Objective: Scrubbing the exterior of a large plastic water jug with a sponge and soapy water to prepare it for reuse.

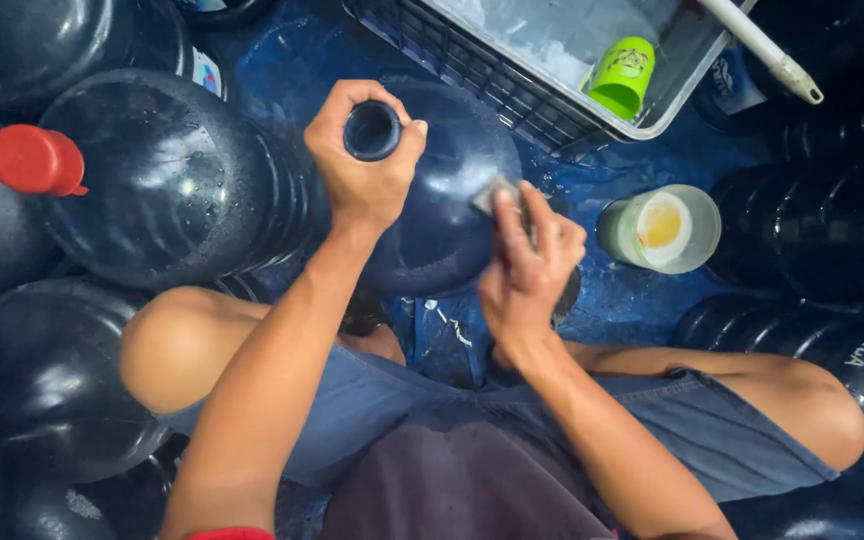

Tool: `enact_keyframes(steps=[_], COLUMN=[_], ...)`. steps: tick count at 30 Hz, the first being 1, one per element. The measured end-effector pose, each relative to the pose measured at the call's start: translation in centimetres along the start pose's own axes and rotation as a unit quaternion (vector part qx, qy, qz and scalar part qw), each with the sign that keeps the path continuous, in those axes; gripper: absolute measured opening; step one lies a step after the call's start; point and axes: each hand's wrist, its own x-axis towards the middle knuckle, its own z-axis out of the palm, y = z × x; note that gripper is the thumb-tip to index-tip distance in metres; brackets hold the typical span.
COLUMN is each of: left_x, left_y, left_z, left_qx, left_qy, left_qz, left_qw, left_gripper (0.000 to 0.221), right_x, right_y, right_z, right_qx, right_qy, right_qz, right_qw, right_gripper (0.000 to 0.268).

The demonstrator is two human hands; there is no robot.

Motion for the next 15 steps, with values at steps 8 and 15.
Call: enact_keyframes(steps=[8, 15], left_x=[0.8, 0.9], left_y=[-0.4, -0.6], left_z=[-0.5, 0.8], left_qx=[0.008, -0.003], left_qy=[0.015, 0.024], left_qz=[-0.004, -0.019], left_qw=[1.0, 1.0], left_gripper=[0.02, 0.021], right_x=[-3.0, -2.1], right_y=[1.1, -0.6], right_z=[-0.4, 0.2], right_qx=[-0.026, -0.045], right_qy=[-0.016, -0.04], right_qz=[-0.125, -0.134], right_qw=[0.992, 0.989], right_gripper=[0.042, 0.04])
